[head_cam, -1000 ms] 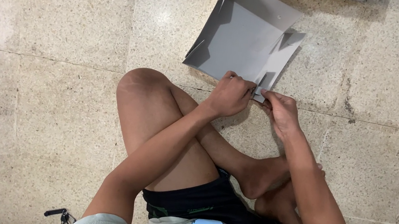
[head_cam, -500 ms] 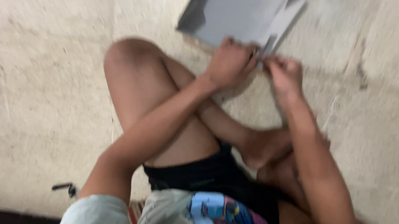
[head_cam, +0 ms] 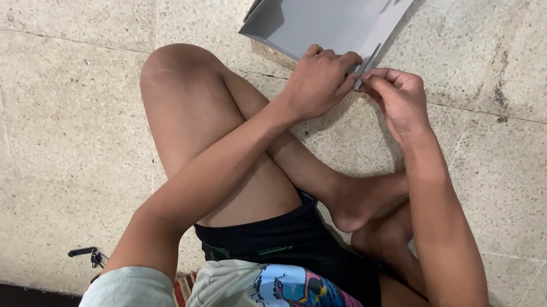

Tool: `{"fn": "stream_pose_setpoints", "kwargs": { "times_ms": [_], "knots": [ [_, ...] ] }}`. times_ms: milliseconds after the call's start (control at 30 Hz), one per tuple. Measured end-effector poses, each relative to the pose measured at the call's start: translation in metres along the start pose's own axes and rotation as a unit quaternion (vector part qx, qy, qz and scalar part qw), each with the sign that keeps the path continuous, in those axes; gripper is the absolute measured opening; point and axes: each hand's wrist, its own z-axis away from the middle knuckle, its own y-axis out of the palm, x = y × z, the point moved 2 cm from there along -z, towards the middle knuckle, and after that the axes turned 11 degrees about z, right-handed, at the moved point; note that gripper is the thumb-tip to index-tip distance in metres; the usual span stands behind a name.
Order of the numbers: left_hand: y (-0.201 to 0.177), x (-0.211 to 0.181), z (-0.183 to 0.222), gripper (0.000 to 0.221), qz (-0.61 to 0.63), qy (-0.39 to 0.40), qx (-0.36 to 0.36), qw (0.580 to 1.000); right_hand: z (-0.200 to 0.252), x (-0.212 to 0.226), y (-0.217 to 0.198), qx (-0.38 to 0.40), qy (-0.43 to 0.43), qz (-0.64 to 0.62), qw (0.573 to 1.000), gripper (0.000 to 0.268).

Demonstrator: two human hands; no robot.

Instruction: The person is folding flat cardboard sheets into boxes and stacking them on the floor.

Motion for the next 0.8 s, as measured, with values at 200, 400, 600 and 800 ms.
{"fn": "stream_pose_setpoints", "kwargs": {
  "times_ms": [200, 400, 600, 800],
  "knots": [
    [-0.007, -0.002, 0.001, 0.026, 0.011, 0.029, -0.036, 0.999, 0.015, 0.014, 0.0, 0.043, -0.119, 0.143, 0.982, 0.018],
    [-0.002, -0.004, 0.003, 0.037, 0.013, 0.008, -0.027, 1.0, 0.005, 0.008, -0.005, 0.075, -0.194, 0.26, 0.943, 0.034],
    [-0.006, -0.013, 0.007, 0.027, 0.001, 0.019, 0.08, 0.997, 0.012, 0.027, -0.023, -0.02, -0.142, 0.316, 0.938, 0.068],
    [0.001, -0.006, 0.019, 0.009, -0.082, 0.046, 0.106, 0.99, -0.022, 0.009, -0.066, -0.1, -0.095, 0.267, 0.954, 0.122]
  ]
}}
